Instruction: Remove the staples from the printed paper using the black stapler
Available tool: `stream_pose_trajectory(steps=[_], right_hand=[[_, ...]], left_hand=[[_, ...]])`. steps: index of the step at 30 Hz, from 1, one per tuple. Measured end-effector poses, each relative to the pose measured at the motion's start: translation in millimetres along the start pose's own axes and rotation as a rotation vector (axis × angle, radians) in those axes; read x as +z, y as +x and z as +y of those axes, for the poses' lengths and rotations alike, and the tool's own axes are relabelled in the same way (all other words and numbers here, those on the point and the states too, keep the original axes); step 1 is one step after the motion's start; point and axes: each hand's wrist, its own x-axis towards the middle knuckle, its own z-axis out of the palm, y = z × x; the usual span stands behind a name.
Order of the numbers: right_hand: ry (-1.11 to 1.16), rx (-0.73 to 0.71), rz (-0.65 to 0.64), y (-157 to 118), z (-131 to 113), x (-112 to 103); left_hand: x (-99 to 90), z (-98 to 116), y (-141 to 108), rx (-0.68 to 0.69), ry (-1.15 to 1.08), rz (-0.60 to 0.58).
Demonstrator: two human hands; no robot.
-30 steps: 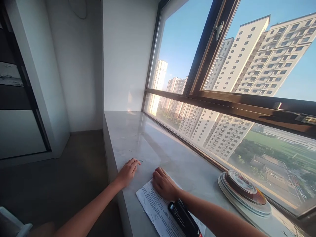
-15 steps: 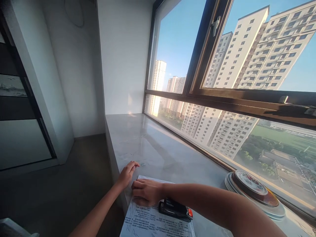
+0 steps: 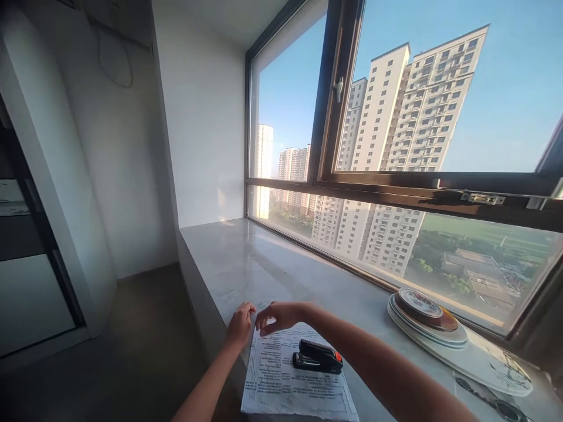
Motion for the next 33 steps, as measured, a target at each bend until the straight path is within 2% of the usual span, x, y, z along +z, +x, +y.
stream_pose_trajectory(steps=[2, 5, 6, 7, 8, 10, 12, 14, 18, 22, 27, 31, 33], right_hand=[[0.123, 0.151, 0.306, -30, -13, -6], [0.258, 0.332, 0.925, -91, -25, 17], [0.259, 0.388, 1.063, -111, -27, 31], [0.245, 0.437, 1.147, -129, -29, 46], [0.226, 0.470, 1.178, -145, -29, 61], [0.200, 0.510, 1.116, -165, -32, 88], [0.177, 0.550, 1.004, -172, -36, 103], [0.151, 0.575, 0.904, -169, -40, 108], [0.099, 0.536, 0.790, -153, -41, 99], [0.046, 0.501, 0.791, -145, -29, 96], [0.074, 0.467, 0.813, -149, -15, 105], [0.067, 0.425, 0.895, -153, -9, 110], [0.049, 0.411, 0.985, -157, -6, 109]], left_hand=[[-2.1, 3, -1, 0.011, 0.025, -0.018], [-6.2, 8, -4, 0.041, 0.068, -0.061], [-7.4, 9, -4, 0.051, 0.082, -0.075], [-8.3, 10, -4, 0.060, 0.096, -0.087], [-8.8, 10, -4, 0.069, 0.108, -0.098], [-8.8, 10, -4, 0.084, 0.125, -0.113], [-7.6, 9, -4, 0.097, 0.134, -0.124], [-6.2, 8, -4, 0.105, 0.139, -0.133], [-4.7, 7, -4, 0.103, 0.145, -0.132], [-4.5, 6, -3, 0.107, 0.138, -0.118], [-5.1, 5, -5, 0.133, 0.133, -0.109], [-6.8, 8, -4, 0.160, 0.157, -0.110], [-7.9, 9, -4, 0.167, 0.177, -0.120]])
